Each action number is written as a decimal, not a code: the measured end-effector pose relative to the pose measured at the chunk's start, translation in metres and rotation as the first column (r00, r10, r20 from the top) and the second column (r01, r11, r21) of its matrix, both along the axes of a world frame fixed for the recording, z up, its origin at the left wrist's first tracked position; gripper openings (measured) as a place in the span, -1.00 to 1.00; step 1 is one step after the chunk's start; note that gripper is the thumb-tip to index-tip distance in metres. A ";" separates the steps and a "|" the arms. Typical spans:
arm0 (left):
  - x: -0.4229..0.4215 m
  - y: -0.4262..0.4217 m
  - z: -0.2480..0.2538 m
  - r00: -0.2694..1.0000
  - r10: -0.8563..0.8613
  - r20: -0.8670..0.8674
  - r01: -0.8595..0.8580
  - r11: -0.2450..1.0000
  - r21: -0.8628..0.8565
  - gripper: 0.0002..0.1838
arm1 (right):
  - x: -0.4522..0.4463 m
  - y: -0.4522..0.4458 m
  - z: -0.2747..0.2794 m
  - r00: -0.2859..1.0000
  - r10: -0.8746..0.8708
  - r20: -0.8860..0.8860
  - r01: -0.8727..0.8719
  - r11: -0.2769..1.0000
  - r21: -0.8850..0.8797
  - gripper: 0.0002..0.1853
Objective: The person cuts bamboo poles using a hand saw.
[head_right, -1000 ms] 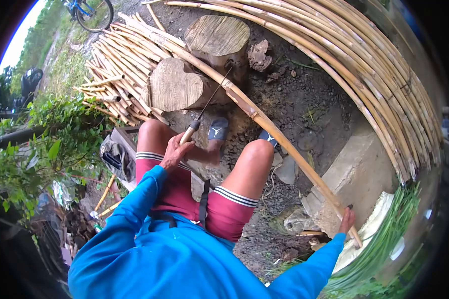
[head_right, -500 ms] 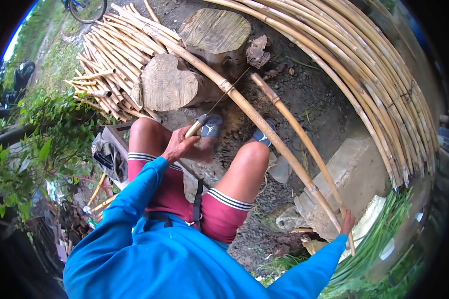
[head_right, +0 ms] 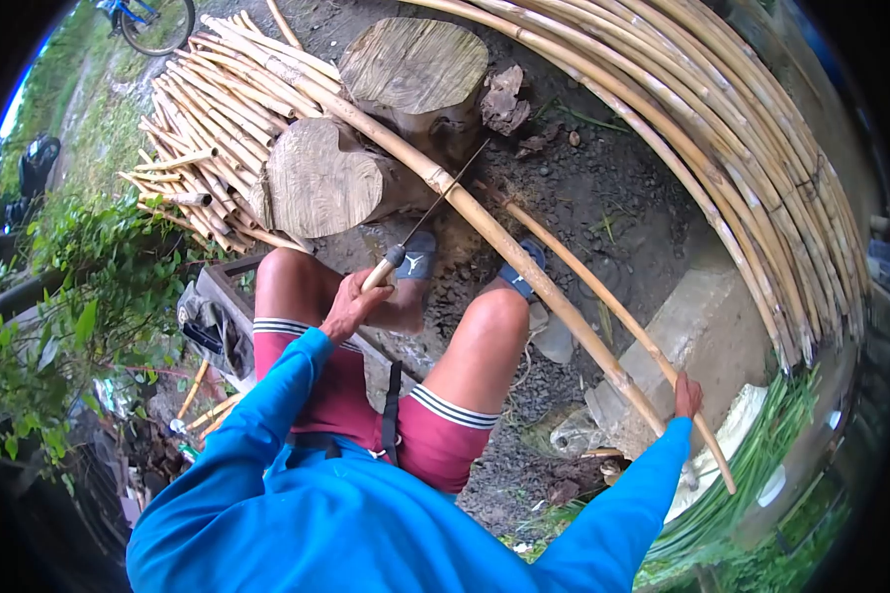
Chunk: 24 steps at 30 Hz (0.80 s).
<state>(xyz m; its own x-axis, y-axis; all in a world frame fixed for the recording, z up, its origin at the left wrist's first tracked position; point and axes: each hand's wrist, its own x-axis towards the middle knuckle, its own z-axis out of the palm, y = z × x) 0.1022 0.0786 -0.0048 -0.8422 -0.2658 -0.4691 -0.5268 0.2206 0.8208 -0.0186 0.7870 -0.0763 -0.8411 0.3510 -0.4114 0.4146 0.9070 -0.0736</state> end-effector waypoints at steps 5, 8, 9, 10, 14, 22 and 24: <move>0.001 0.002 -0.002 0.998 0.011 0.055 -0.014 0.998 0.062 -0.66 | -0.018 0.010 -0.023 0.999 -0.041 0.033 0.040 0.999 0.037 -0.31; 0.001 0.005 0.001 0.998 0.024 0.061 -0.031 0.994 0.102 -0.68 | -0.030 -0.013 -0.024 0.888 0.238 -0.393 -0.133 0.952 0.277 -0.45; 0.001 0.006 0.003 0.997 0.043 0.070 -0.052 0.990 0.133 -0.70 | -0.047 -0.023 -0.022 0.925 0.197 -0.326 -0.204 0.979 0.012 -0.53; 0.003 0.004 -0.003 0.995 0.033 0.091 -0.047 0.987 0.152 -0.71 | -0.068 -0.036 -0.020 0.952 0.176 -0.249 -0.241 0.935 -0.259 -0.60; 0.005 0.006 -0.011 0.996 0.020 0.092 -0.031 0.992 0.120 -0.72 | -0.102 -0.239 0.014 0.908 0.254 -0.334 -0.417 0.646 -0.639 -0.69; 0.007 0.012 -0.011 0.992 0.051 0.112 -0.072 0.978 0.194 -0.76 | -0.084 -0.480 0.031 0.885 0.458 -0.083 -0.332 0.497 -0.801 -0.44; 0.010 0.011 -0.011 0.991 0.048 0.121 -0.067 0.985 0.160 -0.76 | -0.083 -0.490 0.034 0.866 0.476 -0.152 -0.433 0.562 -0.705 -0.40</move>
<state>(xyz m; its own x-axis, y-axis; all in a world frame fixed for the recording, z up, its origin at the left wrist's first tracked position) 0.1123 0.0896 -0.0156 -0.7647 -0.2241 -0.6042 -0.6289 0.0550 0.7756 -0.1015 0.2965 -0.0422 -0.7775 -0.4815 -0.4046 -0.0150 0.6574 -0.7534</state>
